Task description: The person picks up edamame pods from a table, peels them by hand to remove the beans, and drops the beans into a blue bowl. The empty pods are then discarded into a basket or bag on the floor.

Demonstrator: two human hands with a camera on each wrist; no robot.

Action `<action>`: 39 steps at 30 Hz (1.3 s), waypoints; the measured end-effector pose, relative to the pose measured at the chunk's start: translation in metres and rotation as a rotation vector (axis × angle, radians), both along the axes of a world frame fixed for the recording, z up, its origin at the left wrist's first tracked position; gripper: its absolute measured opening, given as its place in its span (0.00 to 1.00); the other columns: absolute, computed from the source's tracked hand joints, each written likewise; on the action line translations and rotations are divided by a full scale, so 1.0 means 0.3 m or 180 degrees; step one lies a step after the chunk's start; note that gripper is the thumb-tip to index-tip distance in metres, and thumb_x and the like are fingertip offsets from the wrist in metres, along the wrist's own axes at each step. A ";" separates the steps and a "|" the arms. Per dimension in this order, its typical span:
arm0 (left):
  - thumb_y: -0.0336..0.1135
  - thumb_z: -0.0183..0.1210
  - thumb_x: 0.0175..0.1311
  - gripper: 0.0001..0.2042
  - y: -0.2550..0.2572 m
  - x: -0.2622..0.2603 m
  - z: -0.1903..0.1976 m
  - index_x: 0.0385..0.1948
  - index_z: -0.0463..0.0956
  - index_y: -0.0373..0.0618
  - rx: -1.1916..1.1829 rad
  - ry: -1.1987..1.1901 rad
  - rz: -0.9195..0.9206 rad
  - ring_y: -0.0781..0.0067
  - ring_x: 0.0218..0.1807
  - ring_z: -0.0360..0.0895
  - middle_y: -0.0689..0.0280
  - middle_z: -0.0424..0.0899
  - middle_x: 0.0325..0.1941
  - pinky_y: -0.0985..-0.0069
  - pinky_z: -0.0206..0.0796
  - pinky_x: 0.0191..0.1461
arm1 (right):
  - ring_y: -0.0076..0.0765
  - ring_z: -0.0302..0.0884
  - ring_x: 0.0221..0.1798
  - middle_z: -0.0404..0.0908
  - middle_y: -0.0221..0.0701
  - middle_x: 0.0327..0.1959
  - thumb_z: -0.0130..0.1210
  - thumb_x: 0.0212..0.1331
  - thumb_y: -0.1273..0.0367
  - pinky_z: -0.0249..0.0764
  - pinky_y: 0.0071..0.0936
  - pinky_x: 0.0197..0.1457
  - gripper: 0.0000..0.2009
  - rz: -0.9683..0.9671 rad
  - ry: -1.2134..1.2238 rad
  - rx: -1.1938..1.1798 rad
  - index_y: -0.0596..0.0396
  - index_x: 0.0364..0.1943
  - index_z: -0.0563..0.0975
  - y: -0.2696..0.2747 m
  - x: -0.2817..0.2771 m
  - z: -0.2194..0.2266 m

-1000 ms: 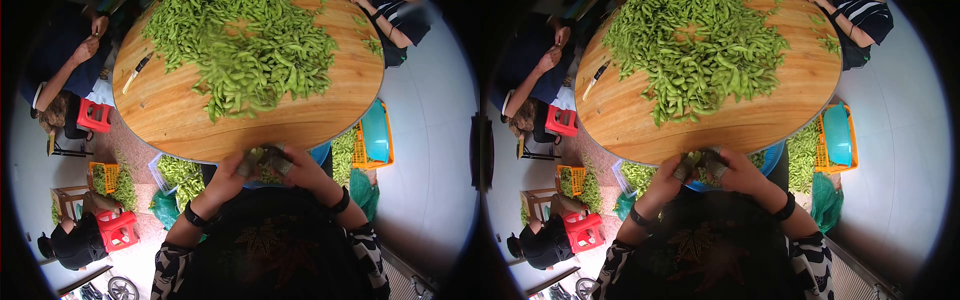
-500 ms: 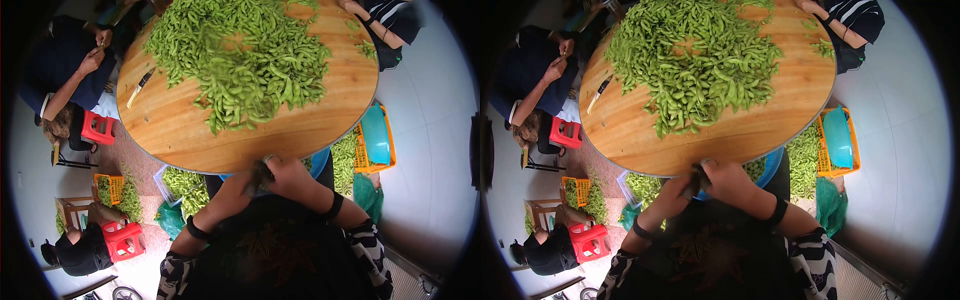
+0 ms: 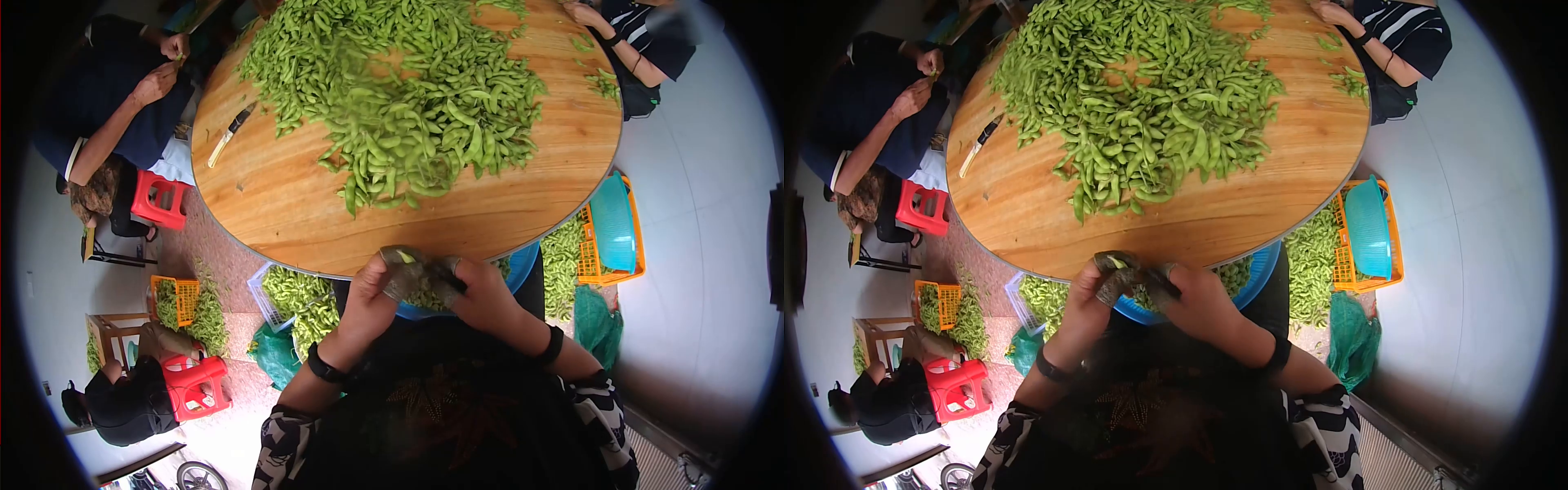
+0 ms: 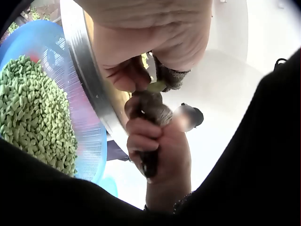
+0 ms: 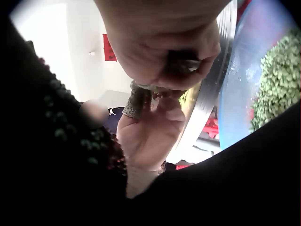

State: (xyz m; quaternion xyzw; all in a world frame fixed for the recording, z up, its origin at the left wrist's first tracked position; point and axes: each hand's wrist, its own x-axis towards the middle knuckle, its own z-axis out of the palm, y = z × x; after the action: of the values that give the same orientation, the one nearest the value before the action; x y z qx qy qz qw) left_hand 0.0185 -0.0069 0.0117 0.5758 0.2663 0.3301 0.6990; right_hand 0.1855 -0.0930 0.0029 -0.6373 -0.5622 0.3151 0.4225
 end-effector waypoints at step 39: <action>0.28 0.62 0.60 0.06 0.027 -0.040 -0.036 0.38 0.77 0.41 -0.0590 0.0388 -0.0599 0.78 0.22 0.72 0.68 0.77 0.25 0.78 0.64 0.25 | 0.11 0.54 0.16 0.70 0.18 0.24 0.45 0.68 0.66 0.48 0.13 0.18 0.12 0.1098 0.4048 -0.1848 0.46 0.53 0.73 0.047 0.061 0.060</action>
State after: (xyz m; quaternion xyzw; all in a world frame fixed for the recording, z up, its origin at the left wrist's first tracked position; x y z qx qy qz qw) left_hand 0.0066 0.0011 0.0009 0.5501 0.2824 0.2016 0.7596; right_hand 0.2037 -0.0788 0.0209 -0.3191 -0.1935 0.8242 0.4258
